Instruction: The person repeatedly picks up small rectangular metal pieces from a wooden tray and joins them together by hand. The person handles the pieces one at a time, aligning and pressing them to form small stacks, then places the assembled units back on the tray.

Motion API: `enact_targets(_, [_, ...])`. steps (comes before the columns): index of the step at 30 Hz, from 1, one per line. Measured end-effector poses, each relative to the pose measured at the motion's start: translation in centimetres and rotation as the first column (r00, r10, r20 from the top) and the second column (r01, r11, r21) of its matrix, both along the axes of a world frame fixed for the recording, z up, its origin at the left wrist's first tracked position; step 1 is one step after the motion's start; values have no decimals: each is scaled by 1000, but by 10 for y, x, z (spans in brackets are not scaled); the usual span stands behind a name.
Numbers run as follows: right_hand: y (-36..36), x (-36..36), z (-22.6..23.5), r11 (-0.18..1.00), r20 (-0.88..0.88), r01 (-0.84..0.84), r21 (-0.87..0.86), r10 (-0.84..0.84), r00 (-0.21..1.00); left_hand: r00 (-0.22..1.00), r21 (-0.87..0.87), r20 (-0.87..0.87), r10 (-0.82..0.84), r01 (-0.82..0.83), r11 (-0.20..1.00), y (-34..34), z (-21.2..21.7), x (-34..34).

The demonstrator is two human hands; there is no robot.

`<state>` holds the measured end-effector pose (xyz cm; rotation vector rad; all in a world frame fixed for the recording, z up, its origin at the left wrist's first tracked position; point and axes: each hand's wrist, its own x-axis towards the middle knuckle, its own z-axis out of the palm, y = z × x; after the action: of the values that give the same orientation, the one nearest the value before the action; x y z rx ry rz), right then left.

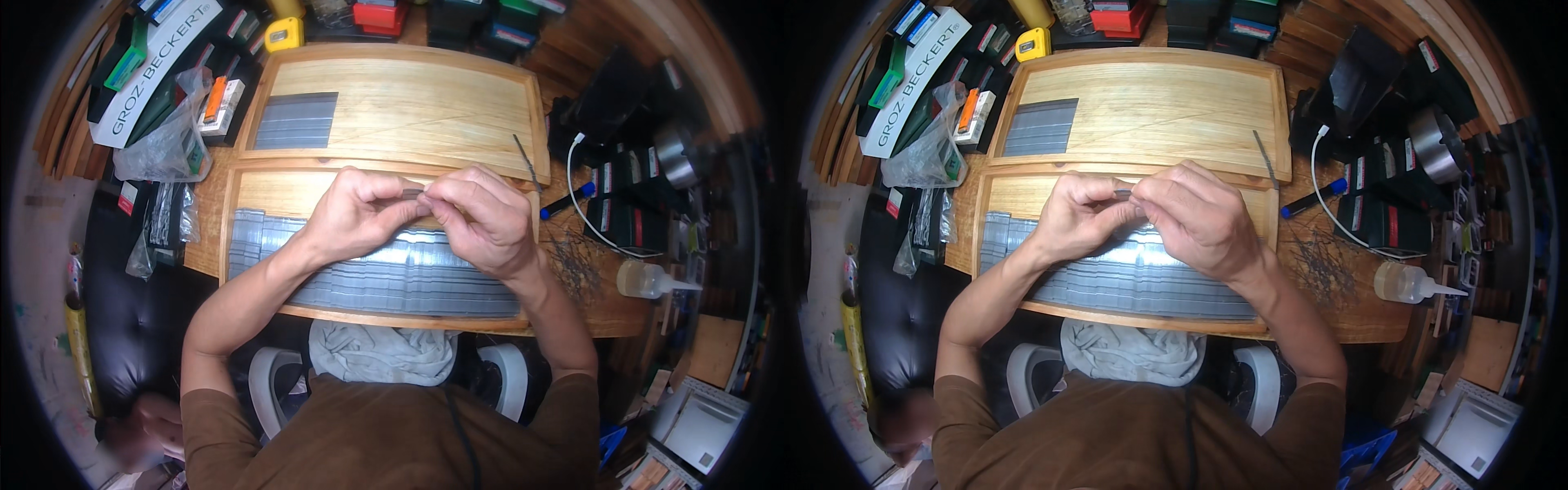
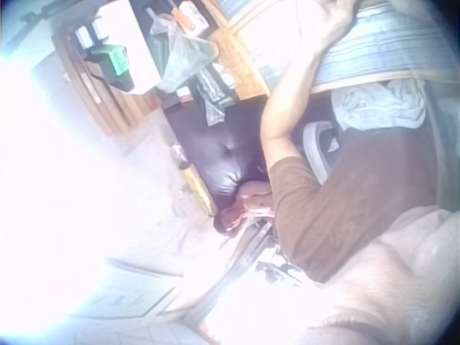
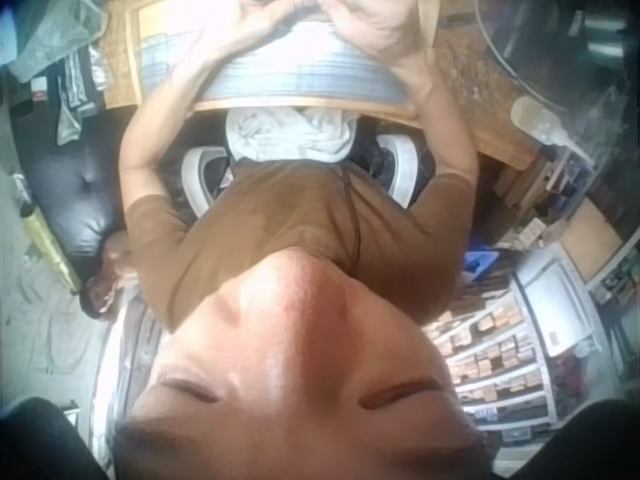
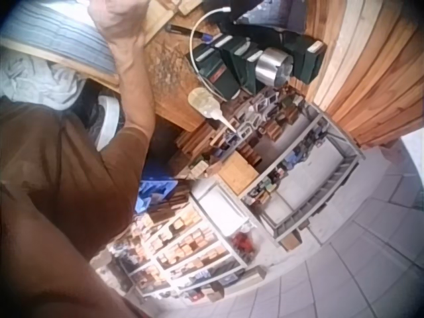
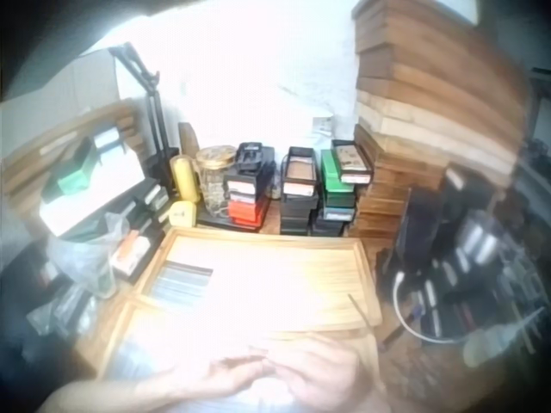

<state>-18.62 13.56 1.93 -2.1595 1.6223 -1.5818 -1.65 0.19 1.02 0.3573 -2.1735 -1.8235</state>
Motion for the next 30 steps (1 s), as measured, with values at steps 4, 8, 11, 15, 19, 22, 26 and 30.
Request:
enact_targets(4, [-2,1,0,1000,9,-17,-1,17,1000,998,5,-53,15,-15,1000,2,-2,0])
enact_targets(8, [-2,3,2,1000,34,-14,24,13,999,1000,4,-28,6,-6,1000,0,-4,-1])
enact_targets(11, [1,5,-1,996,161,49,77,-61,985,1000,-9,15,12,-12,1000,1,-4,0])
enact_targets(15, [3,6,2,986,307,15,166,-67,949,998,3,-61,35,-35,999,6,-2,-2])
enact_targets(19, [2,2,-7,979,380,-47,200,-33,924,999,34,-29,19,-18,999,5,1,-3])
enact_targets(22, [2,3,-7,977,396,-49,210,-39,917,1000,-10,8,4,-3,1000,1,1,-2])
enact_targets(26, [3,5,-2,977,352,-20,210,-56,934,999,40,-42,13,-11,999,2,-5,-3])
enact_targets(30, [4,5,-5,983,374,-2,181,-67,925,997,49,-75,28,-25,998,4,-3,-5])
